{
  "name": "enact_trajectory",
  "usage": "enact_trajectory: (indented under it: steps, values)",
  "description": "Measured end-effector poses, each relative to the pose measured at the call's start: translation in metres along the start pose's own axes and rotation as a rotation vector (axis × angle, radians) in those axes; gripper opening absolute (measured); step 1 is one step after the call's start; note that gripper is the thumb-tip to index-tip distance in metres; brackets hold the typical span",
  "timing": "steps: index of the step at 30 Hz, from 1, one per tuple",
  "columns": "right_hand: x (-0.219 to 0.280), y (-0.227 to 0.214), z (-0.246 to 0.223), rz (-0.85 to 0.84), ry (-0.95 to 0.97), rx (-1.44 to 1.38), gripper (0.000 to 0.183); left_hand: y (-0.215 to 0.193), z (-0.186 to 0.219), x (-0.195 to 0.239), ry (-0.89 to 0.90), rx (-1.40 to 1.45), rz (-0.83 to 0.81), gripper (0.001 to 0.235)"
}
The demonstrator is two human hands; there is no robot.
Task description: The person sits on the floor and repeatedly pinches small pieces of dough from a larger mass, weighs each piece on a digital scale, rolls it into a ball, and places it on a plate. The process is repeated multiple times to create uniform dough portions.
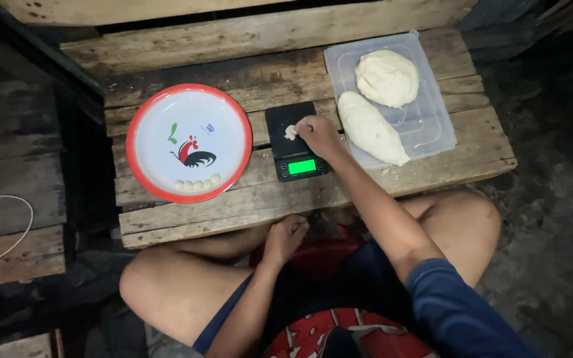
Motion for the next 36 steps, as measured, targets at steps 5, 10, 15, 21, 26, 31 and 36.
enact_trajectory:
  steps: [5,10,15,21,26,31,36]
  values:
    - [0.003,0.007,-0.026,-0.009,-0.007,0.039,0.016,-0.007,-0.001,0.001,-0.028,-0.001,0.029,0.037]
    - [0.011,-0.006,-0.043,0.016,0.013,0.046,0.016,-0.007,-0.002,0.0,0.004,-0.002,0.044,0.036]
    - [0.003,-0.024,-0.002,0.144,0.023,0.007,0.02,-0.003,-0.001,-0.002,0.024,-0.012,0.027,0.037]
    - [0.064,-0.119,0.007,0.466,-0.281,0.024,0.016,-0.01,0.014,0.008,0.006,-0.037,0.006,0.044]
    - [0.134,-0.182,0.021,0.465,0.093,0.381,0.072,-0.004,0.0,-0.001,-0.045,0.006,-0.001,0.038]
    - [0.15,-0.183,0.077,0.438,0.079,0.488,0.067,0.009,-0.028,-0.011,-0.051,-0.021,0.009,0.037]
    - [0.141,-0.183,0.124,0.521,-0.083,0.51,0.037,0.007,-0.023,-0.006,-0.069,-0.031,0.007,0.034]
Point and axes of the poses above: each hand's wrist, its own x-axis away from the middle knuckle, its own y-axis out of the palm, z = x × y, the point moved 6 cm from there along -x, towards the middle knuckle, and after that the axes turned 7 degrees about z, right-handed, at the moved point
